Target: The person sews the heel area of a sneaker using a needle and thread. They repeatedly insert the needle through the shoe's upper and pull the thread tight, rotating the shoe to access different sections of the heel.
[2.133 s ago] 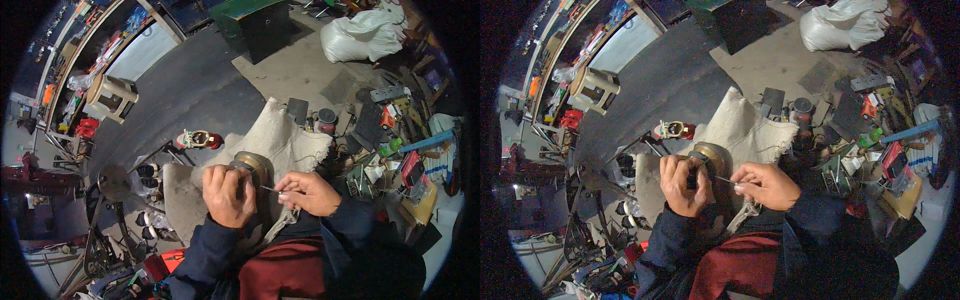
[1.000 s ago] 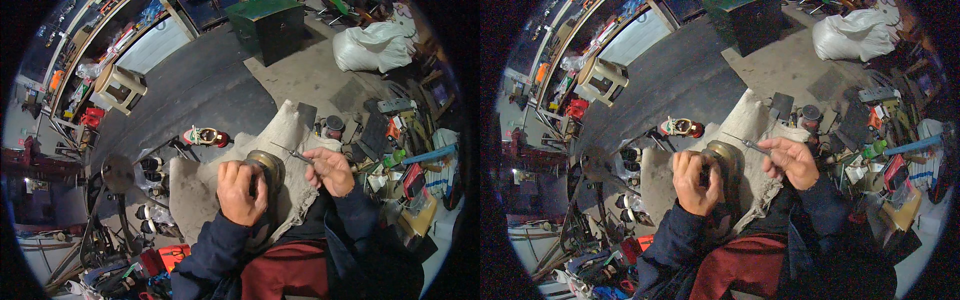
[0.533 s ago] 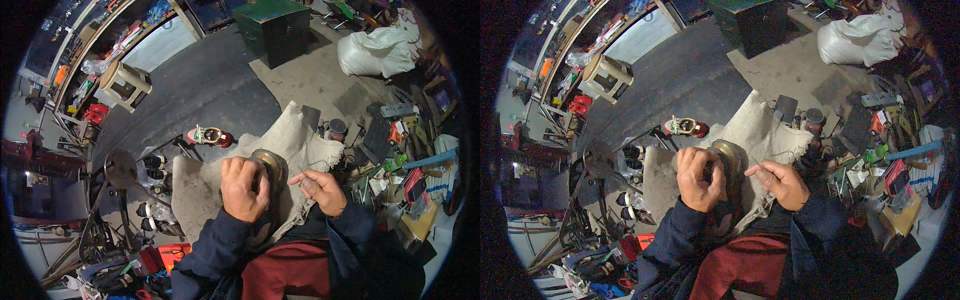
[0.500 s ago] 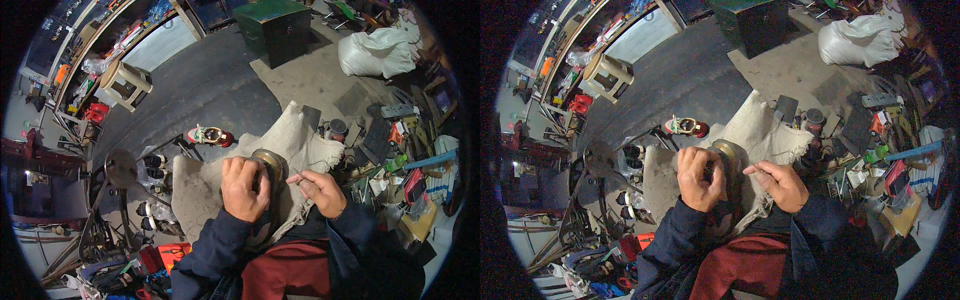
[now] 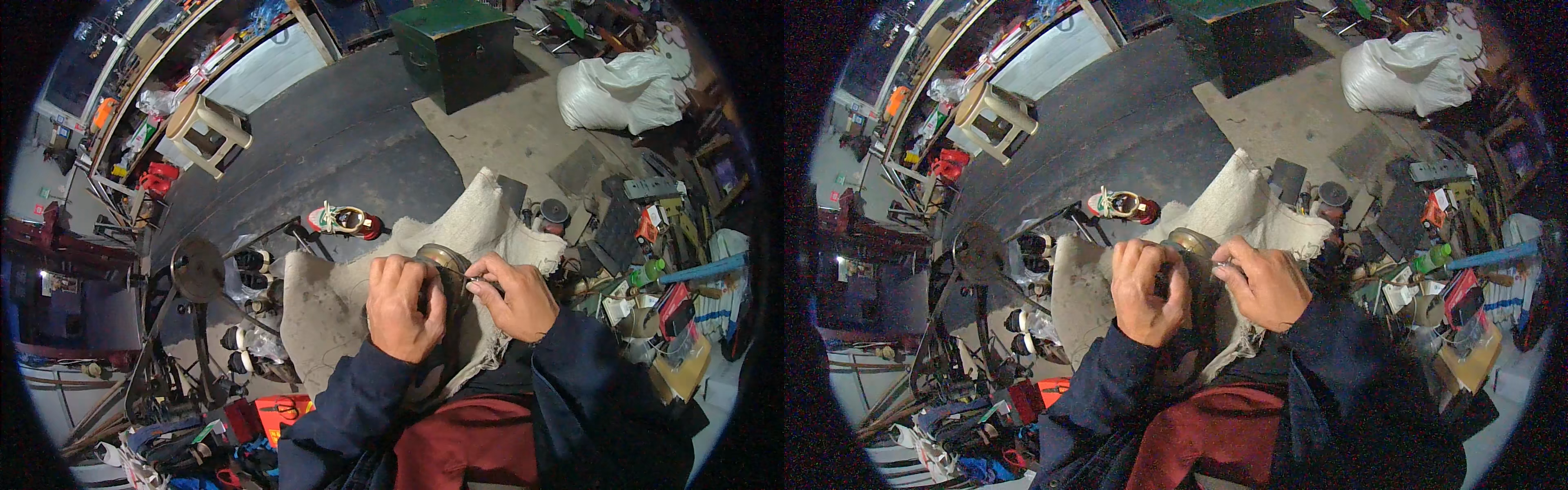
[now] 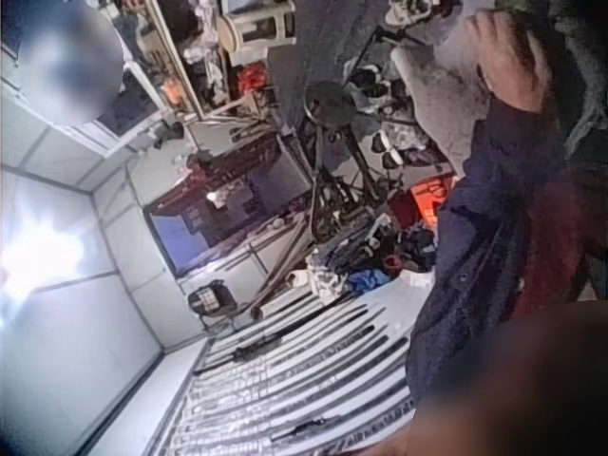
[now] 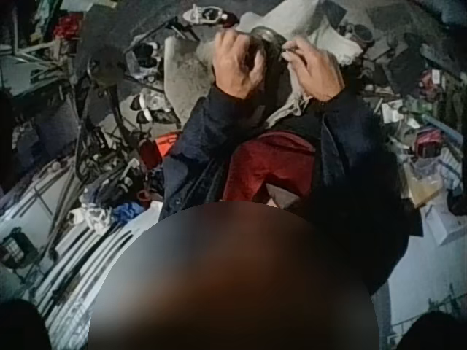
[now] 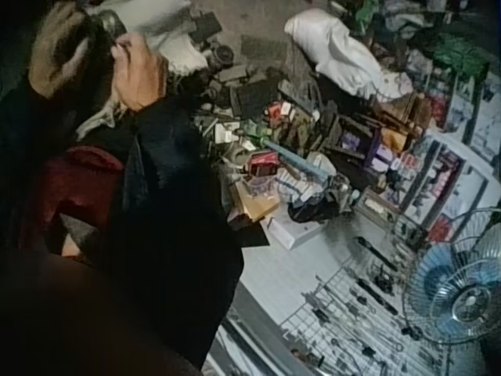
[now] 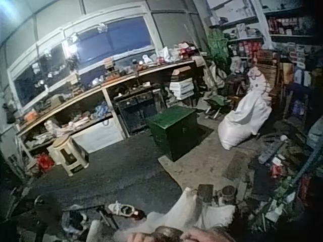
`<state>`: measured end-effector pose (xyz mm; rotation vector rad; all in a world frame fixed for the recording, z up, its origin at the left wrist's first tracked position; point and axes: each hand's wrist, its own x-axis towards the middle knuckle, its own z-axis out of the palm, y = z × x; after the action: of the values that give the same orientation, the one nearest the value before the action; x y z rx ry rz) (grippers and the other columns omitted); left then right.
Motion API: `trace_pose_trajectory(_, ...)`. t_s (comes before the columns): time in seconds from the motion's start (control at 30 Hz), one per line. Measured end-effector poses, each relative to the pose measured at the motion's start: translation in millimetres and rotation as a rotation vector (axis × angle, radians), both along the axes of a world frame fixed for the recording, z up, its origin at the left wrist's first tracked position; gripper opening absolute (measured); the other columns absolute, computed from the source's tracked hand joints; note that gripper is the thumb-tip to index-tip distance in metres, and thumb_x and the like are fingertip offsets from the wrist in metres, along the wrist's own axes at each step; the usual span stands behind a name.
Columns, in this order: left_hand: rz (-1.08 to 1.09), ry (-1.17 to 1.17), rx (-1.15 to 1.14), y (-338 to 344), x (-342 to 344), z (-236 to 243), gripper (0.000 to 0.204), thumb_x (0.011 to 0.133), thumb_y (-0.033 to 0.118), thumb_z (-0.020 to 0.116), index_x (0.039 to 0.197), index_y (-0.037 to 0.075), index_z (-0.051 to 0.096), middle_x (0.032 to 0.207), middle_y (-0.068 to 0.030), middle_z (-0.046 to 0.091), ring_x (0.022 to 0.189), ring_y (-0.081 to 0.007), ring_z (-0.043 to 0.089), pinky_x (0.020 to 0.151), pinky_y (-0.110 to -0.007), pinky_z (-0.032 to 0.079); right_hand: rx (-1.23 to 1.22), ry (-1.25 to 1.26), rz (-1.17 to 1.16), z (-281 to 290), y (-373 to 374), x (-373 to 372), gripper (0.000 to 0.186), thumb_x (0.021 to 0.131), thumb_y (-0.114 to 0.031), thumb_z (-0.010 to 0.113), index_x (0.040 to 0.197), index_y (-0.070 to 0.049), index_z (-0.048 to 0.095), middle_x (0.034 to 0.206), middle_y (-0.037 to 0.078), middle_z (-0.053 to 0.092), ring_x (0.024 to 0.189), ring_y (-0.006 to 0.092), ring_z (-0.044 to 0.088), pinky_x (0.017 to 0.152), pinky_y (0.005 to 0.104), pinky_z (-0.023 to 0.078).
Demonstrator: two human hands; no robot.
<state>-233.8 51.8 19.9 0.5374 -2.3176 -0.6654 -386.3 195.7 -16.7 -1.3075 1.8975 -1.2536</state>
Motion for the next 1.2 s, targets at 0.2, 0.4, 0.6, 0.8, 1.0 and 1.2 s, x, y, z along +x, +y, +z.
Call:
trace_pose_trajectory(0.2,0.003,0.001,-0.009,-2,2,-1,0.018,0.075,-0.002,0.069,0.091,0.003,0.063,0.091,-0.0148,0.058,0.089,-0.0358,0.054,0.079,-0.044,0.046,-0.825,-1.014,-0.048,21,14,-46,0.031,0.099,-0.037,0.064,0.084,-0.010,0.061,0.059,-0.001,0.046,0.047,0.0148,0.041,0.045,0.0317,0.033)
trace_pose_trajectory(0.4,-0.003,0.014,0.018,-1,0,-2,0.020,0.074,-0.003,0.069,0.091,0.003,0.061,0.090,-0.0151,0.056,0.088,-0.0368,0.052,0.078,-0.045,0.046,-0.775,-0.935,-0.711,45,30,-87,0.048,0.110,-0.046,0.043,0.112,-0.003,0.064,0.066,-0.004,0.039,0.050,0.0061,0.031,0.046,0.0264,0.026)
trace_pose_trajectory(0.6,-0.012,0.028,0.018,1,0,-2,0.019,0.074,-0.002,0.069,0.090,0.003,0.060,0.089,-0.0156,0.056,0.086,-0.0372,0.052,0.077,-0.045,0.045,-0.061,-0.055,-0.157,7,25,-10,0.019,0.100,-0.020,0.063,0.098,-0.002,0.068,0.064,0.005,0.059,0.057,0.0113,0.055,0.054,0.0304,0.042)
trace_pose_trajectory(0.8,0.004,-0.005,0.023,1,2,-1,0.018,0.074,-0.001,0.068,0.088,0.003,0.059,0.089,-0.0163,0.055,0.087,-0.0378,0.052,0.076,-0.046,0.045,-0.031,0.106,-0.034,31,-4,-1,0.011,0.094,-0.011,0.071,0.091,-0.001,0.070,0.071,0.012,0.068,0.058,0.0201,0.064,0.056,0.0319,0.048)
trace_pose_trajectory(1.0,0.011,0.011,-0.006,-1,4,-4,0.020,0.075,-0.003,0.068,0.094,0.002,0.062,0.090,-0.0149,0.056,0.087,-0.0362,0.053,0.075,-0.044,0.046,-0.943,-1.163,0.039,42,20,-90,0.034,0.105,-0.036,0.058,0.085,-0.009,0.063,0.059,-0.003,0.040,0.053,0.0090,0.039,0.050,0.0295,0.032)
trace_pose_trajectory(1.2,-0.006,0.015,0.014,-3,3,-3,0.019,0.075,-0.001,0.069,0.093,0.002,0.062,0.091,-0.0148,0.056,0.088,-0.0368,0.053,0.076,-0.044,0.047,-0.876,-0.851,-0.570,35,46,-113,0.051,0.106,-0.038,0.052,0.135,0.003,0.057,0.084,0.002,0.059,0.055,0.0065,0.037,0.051,0.0267,0.034)
